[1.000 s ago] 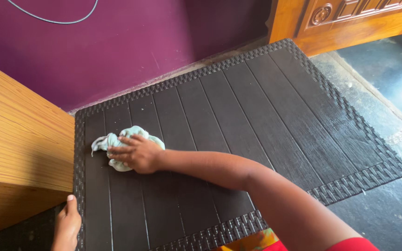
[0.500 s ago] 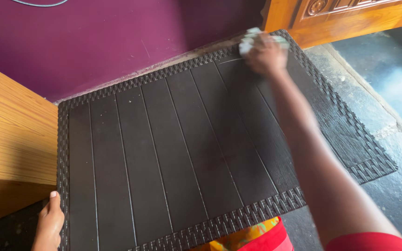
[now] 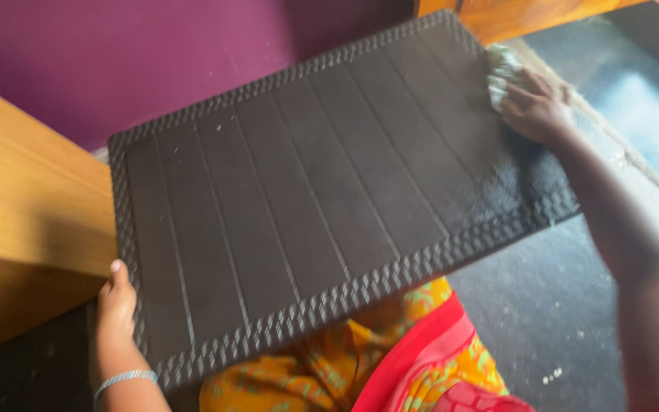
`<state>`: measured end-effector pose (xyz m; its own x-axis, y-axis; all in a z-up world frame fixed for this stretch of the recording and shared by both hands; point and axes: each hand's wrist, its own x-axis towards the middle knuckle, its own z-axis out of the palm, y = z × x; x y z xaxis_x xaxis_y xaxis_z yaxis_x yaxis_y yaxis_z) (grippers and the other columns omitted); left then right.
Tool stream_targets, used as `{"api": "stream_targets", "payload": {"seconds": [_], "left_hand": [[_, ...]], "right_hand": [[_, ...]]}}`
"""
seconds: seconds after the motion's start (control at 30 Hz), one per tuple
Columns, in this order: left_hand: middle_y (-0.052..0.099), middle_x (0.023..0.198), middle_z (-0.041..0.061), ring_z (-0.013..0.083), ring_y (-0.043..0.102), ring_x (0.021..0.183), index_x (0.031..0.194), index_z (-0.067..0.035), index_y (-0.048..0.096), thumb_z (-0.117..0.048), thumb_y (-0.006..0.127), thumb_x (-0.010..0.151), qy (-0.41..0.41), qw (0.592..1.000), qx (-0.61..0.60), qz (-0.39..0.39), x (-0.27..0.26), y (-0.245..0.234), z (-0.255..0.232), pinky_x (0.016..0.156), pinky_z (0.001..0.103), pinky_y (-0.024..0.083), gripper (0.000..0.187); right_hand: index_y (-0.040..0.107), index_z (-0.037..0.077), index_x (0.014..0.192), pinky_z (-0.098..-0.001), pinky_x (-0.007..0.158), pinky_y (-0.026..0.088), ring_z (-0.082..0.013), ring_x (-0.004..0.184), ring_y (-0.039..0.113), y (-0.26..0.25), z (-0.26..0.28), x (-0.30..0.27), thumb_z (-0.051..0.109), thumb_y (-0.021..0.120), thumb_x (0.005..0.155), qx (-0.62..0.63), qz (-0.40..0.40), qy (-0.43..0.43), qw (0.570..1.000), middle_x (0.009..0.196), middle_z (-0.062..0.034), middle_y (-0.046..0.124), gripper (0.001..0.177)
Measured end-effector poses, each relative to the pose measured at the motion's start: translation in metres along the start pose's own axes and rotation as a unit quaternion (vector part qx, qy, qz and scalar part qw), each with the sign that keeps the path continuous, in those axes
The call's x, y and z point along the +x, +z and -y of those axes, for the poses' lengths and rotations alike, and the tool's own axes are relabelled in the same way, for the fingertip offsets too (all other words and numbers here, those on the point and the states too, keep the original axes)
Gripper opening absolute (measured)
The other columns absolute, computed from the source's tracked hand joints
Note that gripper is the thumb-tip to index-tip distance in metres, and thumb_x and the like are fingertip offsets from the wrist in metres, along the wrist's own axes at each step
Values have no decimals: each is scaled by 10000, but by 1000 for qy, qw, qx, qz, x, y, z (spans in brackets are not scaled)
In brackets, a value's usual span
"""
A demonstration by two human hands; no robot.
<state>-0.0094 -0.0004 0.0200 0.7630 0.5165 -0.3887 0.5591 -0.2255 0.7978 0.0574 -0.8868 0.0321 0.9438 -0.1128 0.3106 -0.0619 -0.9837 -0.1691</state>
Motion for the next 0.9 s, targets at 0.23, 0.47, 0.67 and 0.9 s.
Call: {"api": "stream_targets", "payload": {"seconds": [0.23, 0.47, 0.67, 0.9], "left_hand": [[434, 1578, 222, 342, 398, 1476, 1521, 32, 405, -655, 370, 1009, 67, 998, 3, 14, 35, 3, 19, 1188, 454, 322, 858], [270, 1694, 90, 245, 242, 1560, 1595, -64, 292, -703, 354, 960, 95, 986, 2, 139, 41, -14, 48, 1237, 392, 195, 903], [199, 1703, 102, 234, 192, 1560, 1608, -67, 241, -733, 335, 952, 115, 975, -73, 175, 31, -16, 85, 1235, 373, 164, 939], [397, 1641, 161, 247, 330, 1540, 1526, 16, 431, -571, 555, 978, 169, 951, -227, 121, 73, 6, 133, 1246, 365, 223, 813]], "right_hand": [[590, 275, 1392, -762, 1207, 193, -430, 1648, 163, -44, -11, -135, 413, 484, 1015, -117, 4, -126, 985, 1756, -97, 301, 415], [553, 146, 1373, -615, 1290, 193, -335, 1566, 301, -63, 106, -187, 245, 504, 979, 28, -18, -239, 970, 1579, -117, 505, 409], [605, 150, 1063, -499, 1271, 250, -294, 1529, 394, -56, 281, -198, 247, 656, 769, 60, 59, -463, 882, 1648, -107, 395, 314], [211, 61, 1599, -511, 1228, 223, -304, 1553, 223, -60, 491, -218, 178, 718, 879, 309, 232, -520, 761, 1693, -154, 172, 889]]}}
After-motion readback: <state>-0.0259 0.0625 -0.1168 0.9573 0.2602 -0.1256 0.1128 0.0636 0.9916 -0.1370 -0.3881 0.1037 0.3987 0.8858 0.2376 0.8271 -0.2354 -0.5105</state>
